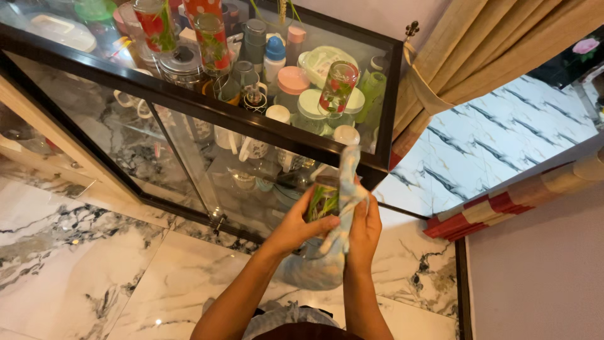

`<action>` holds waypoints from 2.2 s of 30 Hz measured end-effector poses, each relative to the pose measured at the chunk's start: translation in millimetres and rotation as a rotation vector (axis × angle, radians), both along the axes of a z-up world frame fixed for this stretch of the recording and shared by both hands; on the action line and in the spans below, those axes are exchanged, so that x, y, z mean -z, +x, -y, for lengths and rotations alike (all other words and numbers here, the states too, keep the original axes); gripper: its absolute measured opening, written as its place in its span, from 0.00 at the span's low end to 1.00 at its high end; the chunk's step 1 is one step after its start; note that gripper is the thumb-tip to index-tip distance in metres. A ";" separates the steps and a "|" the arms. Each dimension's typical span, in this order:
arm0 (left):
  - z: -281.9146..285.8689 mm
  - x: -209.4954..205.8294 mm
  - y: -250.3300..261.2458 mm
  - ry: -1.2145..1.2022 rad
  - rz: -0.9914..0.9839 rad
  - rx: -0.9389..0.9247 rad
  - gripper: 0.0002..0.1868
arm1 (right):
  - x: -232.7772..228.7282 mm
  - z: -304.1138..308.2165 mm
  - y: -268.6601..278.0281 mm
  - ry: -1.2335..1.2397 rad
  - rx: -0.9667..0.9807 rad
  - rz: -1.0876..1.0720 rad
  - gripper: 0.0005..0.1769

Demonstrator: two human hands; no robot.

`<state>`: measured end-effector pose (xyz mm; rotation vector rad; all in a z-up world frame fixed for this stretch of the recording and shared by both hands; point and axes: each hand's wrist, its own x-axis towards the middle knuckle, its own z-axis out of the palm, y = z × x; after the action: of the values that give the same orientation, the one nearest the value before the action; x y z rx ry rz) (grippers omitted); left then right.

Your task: The person wipes several decorated drinking glasses with a cloth and places them onto shelves within a glass display cabinet.

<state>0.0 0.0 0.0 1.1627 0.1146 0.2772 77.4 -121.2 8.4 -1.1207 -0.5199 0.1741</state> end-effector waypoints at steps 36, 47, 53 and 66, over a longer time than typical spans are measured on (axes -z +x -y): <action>-6.8 2.9 -27.5 0.106 0.235 -0.415 0.35 | 22.2 -20.3 -68.3 -0.082 -0.003 0.250 0.24; -25.1 8.9 -39.6 -0.089 0.119 -0.376 0.40 | 13.3 -36.1 -47.0 -0.007 -0.250 -0.043 0.19; -25.6 12.0 -38.6 0.054 0.142 -0.578 0.49 | 30.9 -29.2 -61.0 -0.154 -0.187 0.307 0.20; -59.0 -16.9 -56.9 -0.686 0.324 -0.735 0.33 | 20.7 -39.2 -62.1 -0.176 -0.176 0.160 0.14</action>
<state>-56.9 59.0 16.9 0.3433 0.3234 0.9864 15.3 -82.1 -12.3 -1.2672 -0.7581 0.2887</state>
